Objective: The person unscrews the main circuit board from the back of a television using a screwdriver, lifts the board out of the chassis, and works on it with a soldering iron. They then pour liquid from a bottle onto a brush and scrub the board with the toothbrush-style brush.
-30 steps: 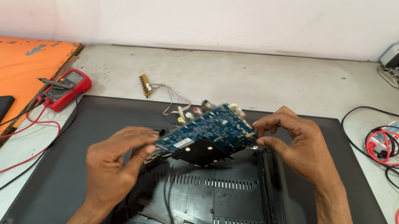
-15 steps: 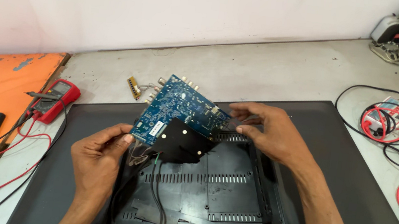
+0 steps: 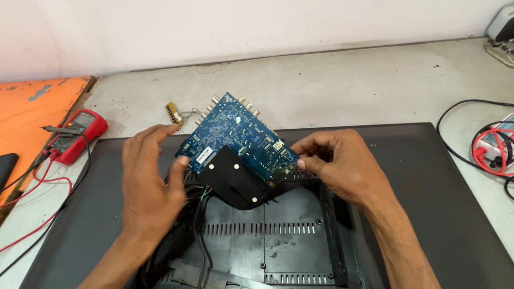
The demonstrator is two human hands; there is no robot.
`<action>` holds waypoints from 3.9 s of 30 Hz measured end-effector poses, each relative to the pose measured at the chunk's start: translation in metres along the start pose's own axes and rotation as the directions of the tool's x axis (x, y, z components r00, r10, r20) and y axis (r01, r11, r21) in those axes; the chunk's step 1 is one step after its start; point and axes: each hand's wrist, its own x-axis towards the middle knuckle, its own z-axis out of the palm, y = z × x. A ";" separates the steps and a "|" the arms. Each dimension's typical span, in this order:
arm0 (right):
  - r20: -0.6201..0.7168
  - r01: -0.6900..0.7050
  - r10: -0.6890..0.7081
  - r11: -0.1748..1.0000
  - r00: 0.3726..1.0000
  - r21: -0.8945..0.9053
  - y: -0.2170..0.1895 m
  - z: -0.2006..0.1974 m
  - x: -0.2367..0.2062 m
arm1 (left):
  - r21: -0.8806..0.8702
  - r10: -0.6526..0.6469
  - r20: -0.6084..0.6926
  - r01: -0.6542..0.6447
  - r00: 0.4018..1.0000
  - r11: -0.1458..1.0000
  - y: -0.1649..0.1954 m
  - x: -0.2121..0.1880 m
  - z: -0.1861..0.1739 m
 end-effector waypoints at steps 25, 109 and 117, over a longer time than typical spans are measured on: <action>-0.058 -0.093 0.091 0.995 0.994 -0.031 -0.003 0.009 0.003 | -0.035 0.498 0.419 -0.535 0.759 0.844 0.017 -0.005 0.022; 0.022 0.446 -0.451 0.874 0.892 -0.193 -0.010 0.014 -0.012 | -0.393 0.427 0.150 -0.342 0.892 0.853 0.006 -0.095 -0.051; 0.004 0.421 -0.423 0.900 0.906 -0.110 -0.004 0.010 -0.013 | -0.549 -0.088 0.322 0.262 0.943 0.794 0.011 -0.049 -0.091</action>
